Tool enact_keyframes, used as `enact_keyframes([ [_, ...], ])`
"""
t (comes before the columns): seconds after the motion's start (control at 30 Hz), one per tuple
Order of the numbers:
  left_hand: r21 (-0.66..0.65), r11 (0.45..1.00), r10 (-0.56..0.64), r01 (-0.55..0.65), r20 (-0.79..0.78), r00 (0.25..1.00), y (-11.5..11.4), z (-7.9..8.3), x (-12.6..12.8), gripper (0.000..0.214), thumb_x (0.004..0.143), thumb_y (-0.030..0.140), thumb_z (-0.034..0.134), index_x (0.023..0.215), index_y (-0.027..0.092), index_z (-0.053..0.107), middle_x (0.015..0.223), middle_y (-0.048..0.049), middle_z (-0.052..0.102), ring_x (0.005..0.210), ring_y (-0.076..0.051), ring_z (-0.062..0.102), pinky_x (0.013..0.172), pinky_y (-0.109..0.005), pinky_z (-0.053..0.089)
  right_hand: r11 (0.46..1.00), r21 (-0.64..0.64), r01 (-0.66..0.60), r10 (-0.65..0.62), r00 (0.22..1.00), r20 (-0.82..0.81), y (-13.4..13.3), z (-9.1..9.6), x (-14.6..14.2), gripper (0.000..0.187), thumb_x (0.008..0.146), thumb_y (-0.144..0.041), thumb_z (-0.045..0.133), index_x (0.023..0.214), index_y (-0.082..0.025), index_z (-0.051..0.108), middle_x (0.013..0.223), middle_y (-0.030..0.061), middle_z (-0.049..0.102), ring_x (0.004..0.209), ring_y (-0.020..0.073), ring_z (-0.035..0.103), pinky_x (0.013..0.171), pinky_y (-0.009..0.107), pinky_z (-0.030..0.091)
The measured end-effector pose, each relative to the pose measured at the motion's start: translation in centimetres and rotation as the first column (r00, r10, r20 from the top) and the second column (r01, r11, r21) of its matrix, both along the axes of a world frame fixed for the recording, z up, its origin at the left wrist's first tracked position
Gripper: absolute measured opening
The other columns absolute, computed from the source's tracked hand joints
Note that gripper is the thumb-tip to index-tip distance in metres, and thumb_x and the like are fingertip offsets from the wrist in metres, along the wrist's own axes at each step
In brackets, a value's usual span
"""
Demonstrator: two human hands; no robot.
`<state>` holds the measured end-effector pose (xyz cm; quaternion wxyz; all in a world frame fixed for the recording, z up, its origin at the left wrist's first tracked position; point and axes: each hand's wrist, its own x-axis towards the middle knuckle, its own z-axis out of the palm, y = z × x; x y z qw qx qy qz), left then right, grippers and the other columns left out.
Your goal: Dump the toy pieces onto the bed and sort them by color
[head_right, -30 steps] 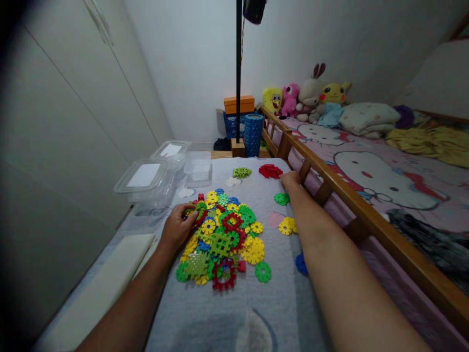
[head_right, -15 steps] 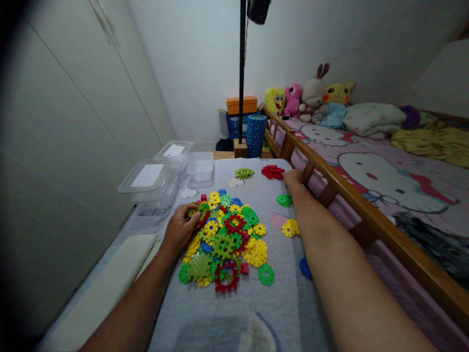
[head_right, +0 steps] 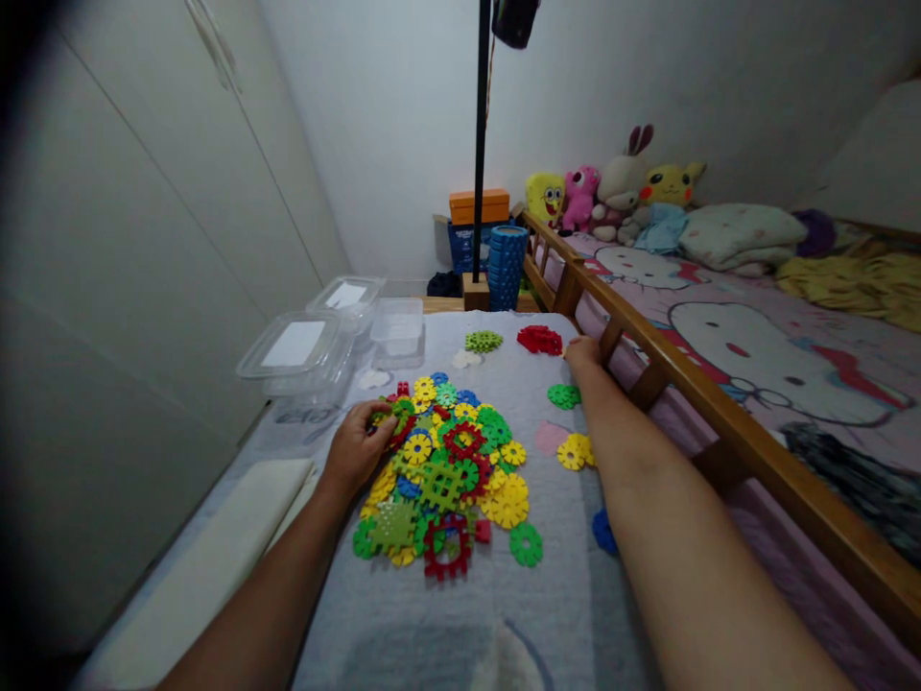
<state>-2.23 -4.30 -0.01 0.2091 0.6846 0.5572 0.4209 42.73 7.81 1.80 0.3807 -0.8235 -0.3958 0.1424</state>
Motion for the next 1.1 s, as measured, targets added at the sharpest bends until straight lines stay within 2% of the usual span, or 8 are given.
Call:
enact_keyframes([
  [0.17, -0.005, 1.0, 0.007, -0.007, -0.011, 1.0, 0.0, 0.0, 0.0, 0.021, 0.083, 0.038, 0.056, 0.094, 0.022, 0.065, 0.105, -0.0079, 0.069, 0.106, -0.027, 0.063, 0.1, -0.043, 0.048, 0.996, -0.043, 0.078, -0.078, 0.997, 0.007, 0.0, -1.0, 0.7, 0.013, 0.084, -0.01, 0.066, 0.095, -0.011, 0.072, 0.097, 0.0084, 0.072, 0.094, 0.0217, 0.068, 0.083, 0.031, 0.054],
  [0.27, -0.011, 1.0, 0.004, -0.004, -0.005, 1.0, -0.1, 0.2, 0.1, 0.02, 0.083, 0.038, 0.056, 0.094, 0.023, 0.065, 0.105, -0.0075, 0.07, 0.106, -0.027, 0.063, 0.1, -0.042, 0.048, 0.998, 0.001, 0.056, -0.056, 0.998, 0.004, 0.2, -0.9, 0.5, 0.023, 0.073, -0.002, 0.06, 0.09, -0.013, 0.072, 0.084, 0.0047, 0.071, 0.084, 0.018, 0.067, 0.074, 0.024, 0.051],
  [0.4, -0.005, 1.0, 0.002, -0.002, -0.004, 1.0, -0.2, 0.3, 0.1, 0.02, 0.083, 0.038, 0.056, 0.094, 0.022, 0.065, 0.104, -0.0075, 0.07, 0.106, -0.026, 0.064, 0.101, -0.042, 0.048, 0.999, 0.05, 0.02, -0.021, 1.0, 0.004, -0.1, -0.8, -0.1, 0.037, 0.069, -0.005, 0.058, 0.103, -0.014, 0.07, 0.089, 0.0038, 0.072, 0.081, 0.0165, 0.066, 0.072, 0.023, 0.051],
  [0.6, -0.003, 1.0, 0.012, -0.013, -0.006, 1.0, -0.1, 0.1, 0.1, 0.021, 0.084, 0.038, 0.057, 0.094, 0.023, 0.065, 0.105, -0.0073, 0.069, 0.106, -0.026, 0.064, 0.1, -0.041, 0.049, 0.999, 0.034, 0.021, -0.023, 0.999, 0.044, -1.4, -1.1, -0.7, 0.021, 0.067, -0.003, 0.058, 0.08, -0.014, 0.069, 0.083, 0.0062, 0.071, 0.081, 0.0183, 0.064, 0.075, 0.025, 0.049],
  [0.7, 0.0, 1.0, 0.012, -0.012, -0.002, 1.0, 0.0, 0.0, 0.1, 0.021, 0.083, 0.038, 0.057, 0.094, 0.022, 0.065, 0.105, -0.0078, 0.069, 0.106, -0.026, 0.064, 0.1, -0.042, 0.048, 1.0, 0.021, -0.006, 0.005, 0.999, 0.041, -1.9, -1.1, -1.0, 0.018, 0.067, -0.005, 0.06, 0.078, -0.015, 0.069, 0.08, 0.0047, 0.071, 0.077, 0.0178, 0.063, 0.072, 0.025, 0.048],
  [0.93, 0.006, 1.0, 0.016, -0.016, -0.006, 1.0, 0.0, -0.1, 0.1, 0.021, 0.083, 0.037, 0.057, 0.095, 0.022, 0.065, 0.105, -0.0081, 0.069, 0.106, -0.026, 0.064, 0.1, -0.042, 0.049, 0.998, 0.041, -0.053, 0.051, 0.998, 0.034, -3.6, 1.0, -3.5, 0.027, 0.07, -0.004, 0.057, 0.091, -0.012, 0.071, 0.094, 0.0085, 0.073, 0.084, 0.0169, 0.064, 0.075, 0.024, 0.047],
  [1.03, 0.009, 1.0, 0.015, -0.015, -0.007, 1.0, 0.0, -0.1, 0.1, 0.02, 0.084, 0.037, 0.057, 0.094, 0.022, 0.065, 0.105, -0.0075, 0.069, 0.106, -0.025, 0.064, 0.1, -0.041, 0.049, 0.986, 0.065, -0.151, 0.151, 0.988, 0.0, -5.4, 2.3, -6.5, 0.03, 0.071, -0.006, 0.055, 0.094, -0.015, 0.071, 0.094, 0.0051, 0.074, 0.08, 0.0144, 0.063, 0.069, 0.022, 0.046],
  [1.1, 0.013, 1.0, 0.017, -0.017, -0.007, 1.0, -0.1, -0.1, 0.1, 0.019, 0.084, 0.037, 0.057, 0.093, 0.022, 0.065, 0.105, -0.0075, 0.069, 0.106, -0.025, 0.063, 0.1, -0.041, 0.049, 0.917, 0.07, -0.392, 0.397, 0.91, -0.118, -7.3, 3.2, -9.2, 0.024, 0.07, -0.011, 0.059, 0.09, -0.016, 0.071, 0.087, 0.0036, 0.073, 0.073, 0.0142, 0.062, 0.063, 0.022, 0.045],
])
